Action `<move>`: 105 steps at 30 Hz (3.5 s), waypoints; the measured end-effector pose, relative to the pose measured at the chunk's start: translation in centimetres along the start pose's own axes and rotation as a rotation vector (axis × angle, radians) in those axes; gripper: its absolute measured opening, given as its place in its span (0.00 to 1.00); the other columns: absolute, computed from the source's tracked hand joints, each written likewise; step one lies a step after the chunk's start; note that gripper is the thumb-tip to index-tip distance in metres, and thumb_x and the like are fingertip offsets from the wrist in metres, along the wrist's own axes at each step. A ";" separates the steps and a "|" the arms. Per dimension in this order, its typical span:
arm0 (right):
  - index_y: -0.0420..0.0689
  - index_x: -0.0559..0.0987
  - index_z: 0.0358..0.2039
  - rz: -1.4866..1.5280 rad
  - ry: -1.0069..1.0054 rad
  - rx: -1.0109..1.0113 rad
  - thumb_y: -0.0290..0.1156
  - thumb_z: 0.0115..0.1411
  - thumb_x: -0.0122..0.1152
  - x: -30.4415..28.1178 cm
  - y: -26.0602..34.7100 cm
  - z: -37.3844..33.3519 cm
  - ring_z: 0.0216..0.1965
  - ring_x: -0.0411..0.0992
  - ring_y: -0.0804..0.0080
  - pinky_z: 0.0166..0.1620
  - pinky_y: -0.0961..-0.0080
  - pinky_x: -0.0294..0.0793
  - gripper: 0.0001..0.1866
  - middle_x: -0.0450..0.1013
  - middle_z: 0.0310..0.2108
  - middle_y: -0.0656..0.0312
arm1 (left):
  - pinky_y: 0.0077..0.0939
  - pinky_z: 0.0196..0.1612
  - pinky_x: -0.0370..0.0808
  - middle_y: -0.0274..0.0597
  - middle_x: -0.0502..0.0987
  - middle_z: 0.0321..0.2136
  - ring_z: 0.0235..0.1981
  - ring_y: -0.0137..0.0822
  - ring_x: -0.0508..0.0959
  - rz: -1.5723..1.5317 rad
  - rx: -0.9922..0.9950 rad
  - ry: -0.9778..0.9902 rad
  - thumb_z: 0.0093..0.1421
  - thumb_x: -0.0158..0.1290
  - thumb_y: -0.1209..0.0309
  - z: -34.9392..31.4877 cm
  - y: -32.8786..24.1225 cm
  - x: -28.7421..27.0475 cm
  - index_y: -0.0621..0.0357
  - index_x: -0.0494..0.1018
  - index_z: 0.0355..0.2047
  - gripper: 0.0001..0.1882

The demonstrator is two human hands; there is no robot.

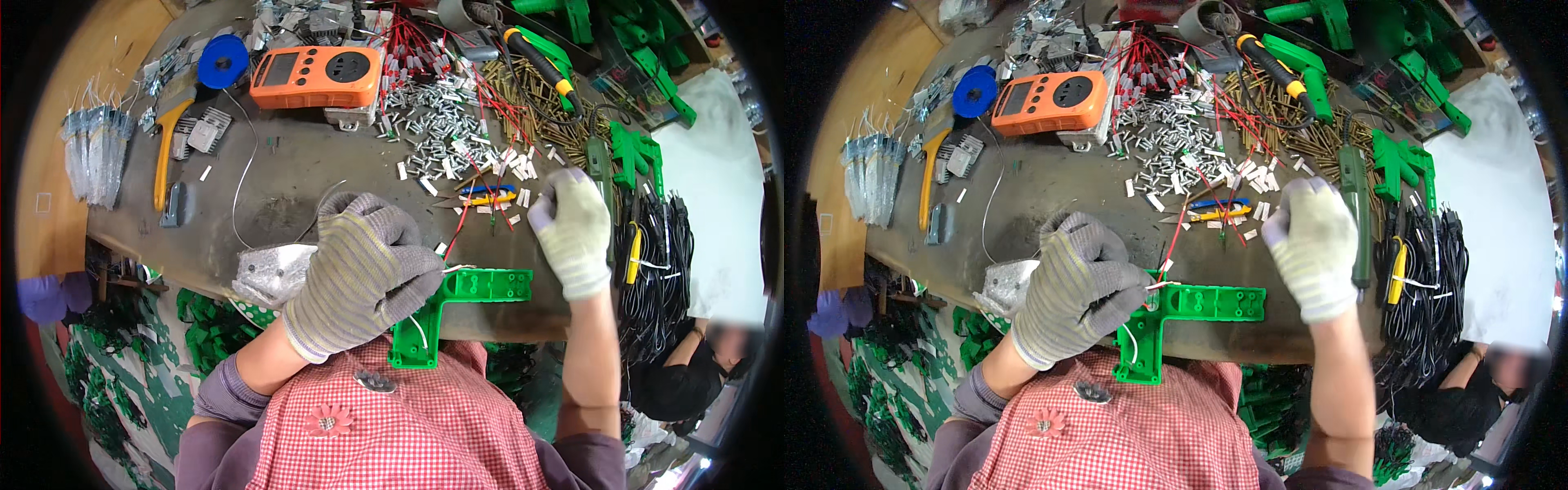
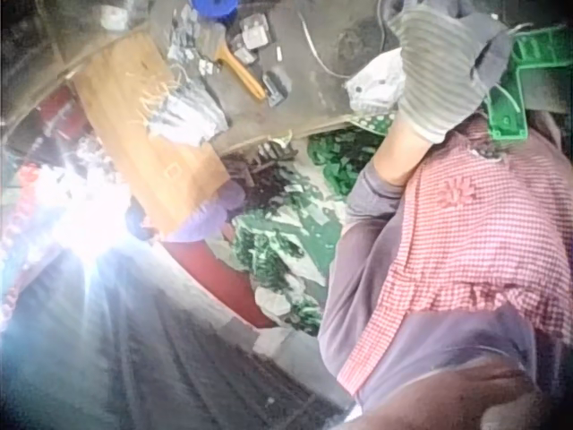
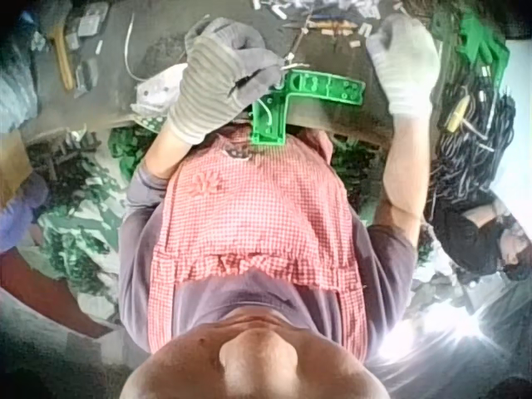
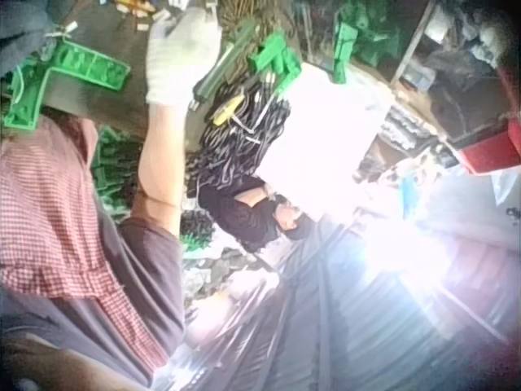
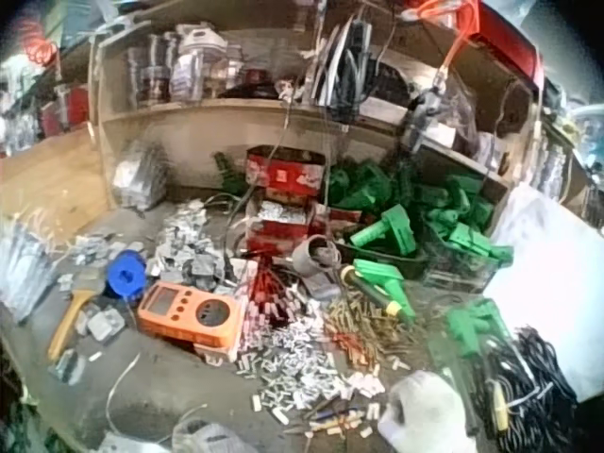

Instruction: Assemble a green plastic housing with internal components and wiring using a soldering iron.

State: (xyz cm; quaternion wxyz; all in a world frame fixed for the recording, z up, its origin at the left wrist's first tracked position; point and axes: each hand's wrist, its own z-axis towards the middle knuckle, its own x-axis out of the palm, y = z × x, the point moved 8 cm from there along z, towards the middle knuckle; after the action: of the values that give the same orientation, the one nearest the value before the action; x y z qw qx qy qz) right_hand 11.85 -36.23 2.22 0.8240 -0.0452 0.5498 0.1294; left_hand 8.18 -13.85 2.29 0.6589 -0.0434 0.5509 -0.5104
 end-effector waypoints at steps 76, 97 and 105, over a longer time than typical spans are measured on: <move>0.43 0.75 0.49 0.845 -0.277 0.794 0.41 0.64 0.59 -22.8 -17.2 -8.5 0.18 0.64 0.82 0.20 0.85 0.63 0.18 0.68 0.22 0.68 | 0.47 0.50 0.65 0.44 0.75 0.39 0.41 0.50 0.73 0.200 0.001 0.043 0.44 0.65 0.56 -2.9 -1.1 -4.1 0.52 0.76 0.47 0.30; 0.43 0.71 0.62 0.074 0.265 0.269 0.31 0.51 0.69 -6.3 -4.4 -12.4 0.34 0.73 0.62 0.44 0.63 0.73 0.36 0.74 0.34 0.57 | 0.35 0.40 0.74 0.44 0.79 0.30 0.32 0.45 0.78 0.128 -0.377 -0.313 0.55 0.60 0.75 -6.5 6.1 -9.8 0.61 0.79 0.35 0.07; 0.44 0.66 0.65 0.694 0.103 0.552 0.28 0.52 0.67 -5.5 -4.7 -12.2 0.18 0.65 0.76 0.22 0.78 0.68 0.38 0.65 0.18 0.66 | 0.36 0.38 0.75 0.49 0.79 0.30 0.32 0.47 0.78 0.430 -0.406 -0.421 0.55 0.59 0.75 -5.2 9.7 -12.5 0.60 0.79 0.33 0.05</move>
State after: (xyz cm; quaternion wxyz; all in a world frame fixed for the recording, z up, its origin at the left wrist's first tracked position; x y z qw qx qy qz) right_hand 0.22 -44.30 2.16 0.6844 0.3571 0.5868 0.2445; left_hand 11.82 2.40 2.77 0.8282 -0.1605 0.4898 -0.2202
